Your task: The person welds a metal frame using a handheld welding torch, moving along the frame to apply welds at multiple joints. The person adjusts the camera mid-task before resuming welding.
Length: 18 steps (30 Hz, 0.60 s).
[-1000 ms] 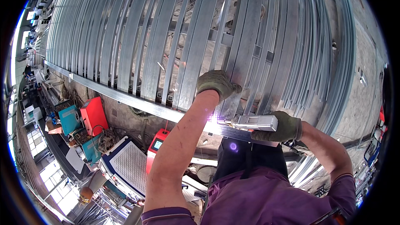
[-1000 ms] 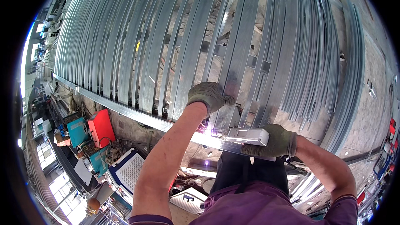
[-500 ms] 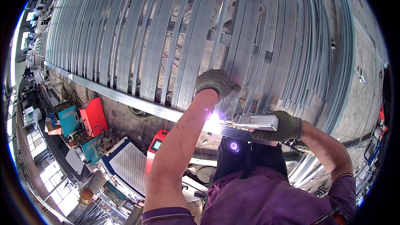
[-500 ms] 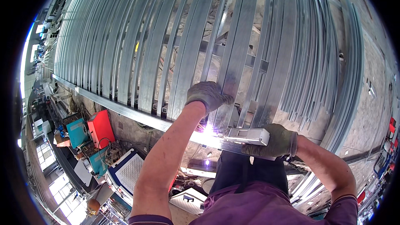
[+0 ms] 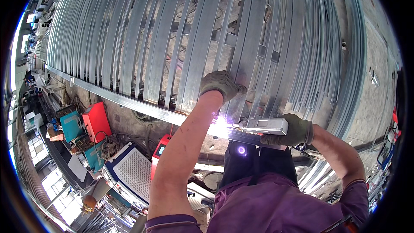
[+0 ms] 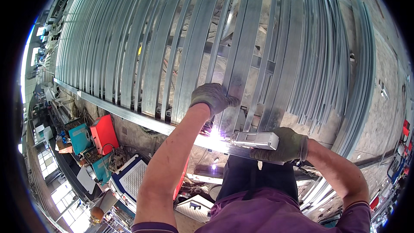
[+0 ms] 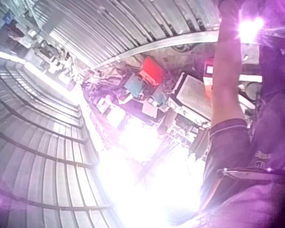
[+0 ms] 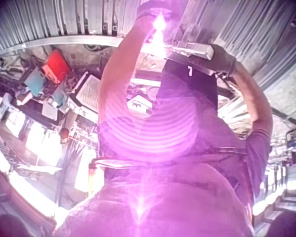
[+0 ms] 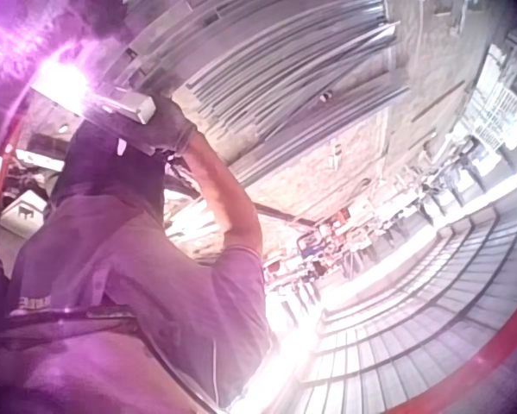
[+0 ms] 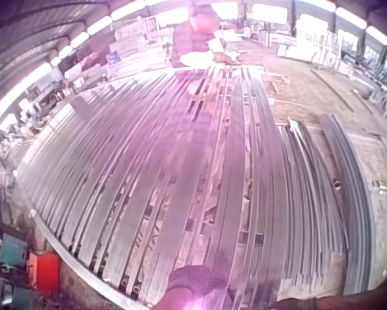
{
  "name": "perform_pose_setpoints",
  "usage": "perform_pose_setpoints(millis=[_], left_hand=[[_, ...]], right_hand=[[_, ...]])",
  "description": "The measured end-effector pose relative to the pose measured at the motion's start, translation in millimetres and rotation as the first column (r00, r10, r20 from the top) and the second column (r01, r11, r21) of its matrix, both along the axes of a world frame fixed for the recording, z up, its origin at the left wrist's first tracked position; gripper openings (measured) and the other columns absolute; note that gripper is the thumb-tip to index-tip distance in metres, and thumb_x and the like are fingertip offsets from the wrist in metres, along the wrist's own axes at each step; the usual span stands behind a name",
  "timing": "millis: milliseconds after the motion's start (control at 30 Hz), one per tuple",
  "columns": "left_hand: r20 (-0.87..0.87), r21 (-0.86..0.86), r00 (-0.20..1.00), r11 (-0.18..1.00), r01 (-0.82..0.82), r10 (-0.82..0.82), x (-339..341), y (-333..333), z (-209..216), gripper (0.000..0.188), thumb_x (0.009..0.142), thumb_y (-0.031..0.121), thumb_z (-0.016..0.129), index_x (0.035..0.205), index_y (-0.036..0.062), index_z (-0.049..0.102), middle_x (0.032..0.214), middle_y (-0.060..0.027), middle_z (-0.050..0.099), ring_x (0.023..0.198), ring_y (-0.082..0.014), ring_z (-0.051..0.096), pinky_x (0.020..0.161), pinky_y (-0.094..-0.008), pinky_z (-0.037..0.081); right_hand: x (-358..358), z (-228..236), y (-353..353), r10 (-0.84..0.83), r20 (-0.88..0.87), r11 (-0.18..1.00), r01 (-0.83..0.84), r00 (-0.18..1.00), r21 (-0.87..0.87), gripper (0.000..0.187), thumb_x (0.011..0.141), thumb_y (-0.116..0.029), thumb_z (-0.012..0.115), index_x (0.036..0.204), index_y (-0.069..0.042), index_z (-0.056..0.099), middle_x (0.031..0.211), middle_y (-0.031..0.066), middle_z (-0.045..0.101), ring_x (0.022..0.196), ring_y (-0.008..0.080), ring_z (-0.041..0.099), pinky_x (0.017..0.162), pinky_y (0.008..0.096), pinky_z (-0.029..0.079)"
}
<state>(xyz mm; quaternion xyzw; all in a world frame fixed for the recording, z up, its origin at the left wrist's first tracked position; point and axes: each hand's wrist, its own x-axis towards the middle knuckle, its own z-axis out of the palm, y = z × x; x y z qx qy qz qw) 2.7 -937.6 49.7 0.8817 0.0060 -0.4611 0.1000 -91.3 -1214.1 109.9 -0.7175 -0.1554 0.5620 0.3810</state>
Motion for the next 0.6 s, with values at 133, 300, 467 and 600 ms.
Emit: perform_pose_setpoints(millis=[133, 300, 467, 600], left_hand=[[-0.015, 0.004, 1.000, 1.000, 0.002, -0.002, 0.4, 0.2, 1.1, 0.080, 0.088, 0.076, 0.077, 0.125, 0.0052, 0.078, 0.124, -0.0166, 0.080, 0.121, -0.0334, 0.075, 0.104, -0.0460, 0.058], [0.009, -0.008, 1.000, 1.000, 0.021, -0.021, 0.9, -0.6, 4.7, 0.081, 0.087, 0.076, 0.077, 0.126, 0.0049, 0.078, 0.126, -0.0179, 0.079, 0.122, -0.0345, 0.075, 0.105, -0.0461, 0.057], [-0.004, 0.000, 1.000, 1.000, 0.014, -0.014, 1.3, -0.6, 5.0, 0.080, 0.088, 0.074, 0.077, 0.126, 0.0038, 0.078, 0.125, -0.0185, 0.079, 0.120, -0.0341, 0.075, 0.104, -0.0456, 0.058], [-0.007, 0.011, 1.000, 1.000, 0.027, -0.026, 1.9, -2.6, 5.9, 0.079, 0.089, 0.075, 0.076, 0.123, 0.0043, 0.080, 0.122, -0.0189, 0.080, 0.119, -0.0342, 0.076, 0.103, -0.0462, 0.058]], right_hand=[[-1.1, -0.8, -0.7, 0.005, -0.023, 0.999, -0.005, 1.000, -0.032, 0.056, 0.098, -0.060, 0.077, 0.126, -0.011, 0.078, 0.085, 0.0092, 0.081, 0.075, 0.0205, 0.080, 0.071, 0.0345, 0.065], [-3.3, -1.3, -3.9, -0.010, -0.003, 1.000, 0.010, 1.000, -0.016, 0.058, 0.098, -0.060, 0.077, 0.131, -0.012, 0.076, 0.085, 0.0090, 0.081, 0.074, 0.0194, 0.079, 0.070, 0.0341, 0.065], [1.7, 7.0, -1.3, -0.007, -0.064, 0.999, 0.005, 0.998, -0.040, 0.058, 0.098, -0.058, 0.078, 0.134, -0.013, 0.075, 0.084, 0.0087, 0.080, 0.071, 0.0186, 0.078, 0.068, 0.0342, 0.064], [-0.4, 5.5, -4.2, -0.024, -0.074, 1.000, 0.023, 0.997, -0.020, 0.058, 0.099, -0.060, 0.076, 0.135, -0.014, 0.075, 0.081, 0.0080, 0.079, 0.070, 0.0178, 0.077, 0.067, 0.0336, 0.064]])
